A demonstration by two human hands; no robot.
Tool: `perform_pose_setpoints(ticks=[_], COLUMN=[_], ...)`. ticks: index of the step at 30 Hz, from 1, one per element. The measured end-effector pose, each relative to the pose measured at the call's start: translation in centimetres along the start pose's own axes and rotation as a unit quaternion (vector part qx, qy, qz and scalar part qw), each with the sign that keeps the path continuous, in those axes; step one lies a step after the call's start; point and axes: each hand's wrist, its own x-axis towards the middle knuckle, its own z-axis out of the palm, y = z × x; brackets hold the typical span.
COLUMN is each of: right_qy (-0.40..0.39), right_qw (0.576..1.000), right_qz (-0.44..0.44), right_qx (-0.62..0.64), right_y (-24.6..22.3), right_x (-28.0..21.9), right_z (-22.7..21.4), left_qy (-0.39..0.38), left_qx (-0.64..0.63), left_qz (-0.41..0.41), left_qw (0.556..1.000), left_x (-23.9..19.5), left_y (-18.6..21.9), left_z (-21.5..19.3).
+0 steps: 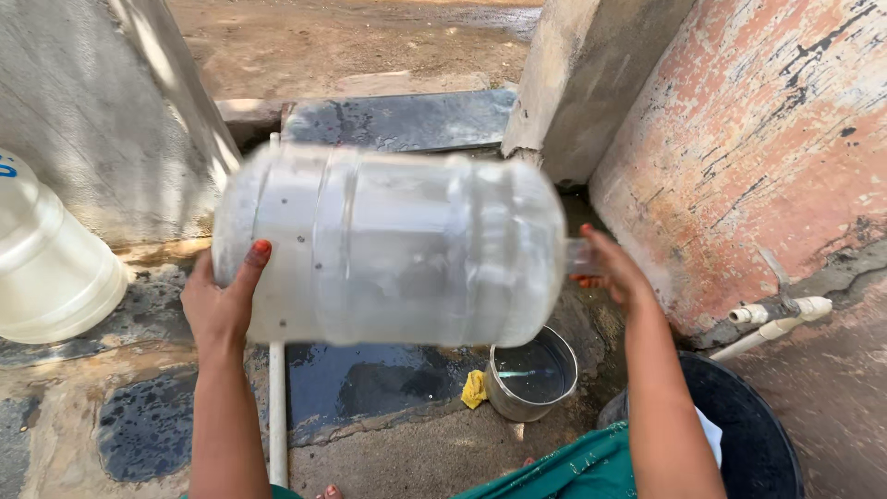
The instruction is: The person cleans large plastic water jugs by scrubbing the exterior with a sponge, rinsing the interior with water, and shaking the jugs to clean all surfaces.
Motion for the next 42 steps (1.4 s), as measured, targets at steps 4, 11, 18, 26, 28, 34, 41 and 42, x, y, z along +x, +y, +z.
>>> perform_pose_setpoints(ticks=[4, 11, 18, 26, 28, 34, 41, 42], right_qy=[-0.032, -0.083, -0.003, -0.003, -0.058, 0.005, -0.105, -0.101], right_qw=[0.988, 0.932, 0.897, 0.998, 0.982, 0.992, 0.871, 0.856], right_qz=[0.115, -0.249, -0.272, 0.057, 0.147, 0.051, -0.337, -0.342], right_qx=[-0.096, 0.248, 0.348, -0.008, -0.104, -0.114, 0.343, 0.375], right_y=[5.7, -2.0, -4.4, 2.4, 5.8, 5.6, -5.3, -5.5], right_x=[2.3, -2.0, -3.8, 1.3, 2.5, 2.3, -6.0, -6.1], right_z=[1.2, 0.2, 0.4, 0.1, -0.3, -0.6, -1.4, -1.3], left_qy=[-0.046, -0.002, -0.002, -0.004, -0.093, -0.098, -0.038, -0.039], left_qx=[0.12, -0.422, -0.18, 0.124, 0.244, 0.21, -0.352, -0.347], left_qz=[-0.199, 0.187, 0.216, -0.111, -0.165, -0.149, 0.218, 0.242], left_qw=[0.972, 0.887, 0.959, 0.986, 0.951, 0.961, 0.91, 0.905], left_x=[0.5, 1.4, -2.2, -0.4, 0.7, 0.2, -1.3, -1.9], left_y=[-3.5, -0.3, 5.7, -1.3, -3.2, -1.7, 6.2, 7.4], left_z=[0.9, -3.0, -3.2, 1.1, 1.8, 1.3, -5.5, -5.6])
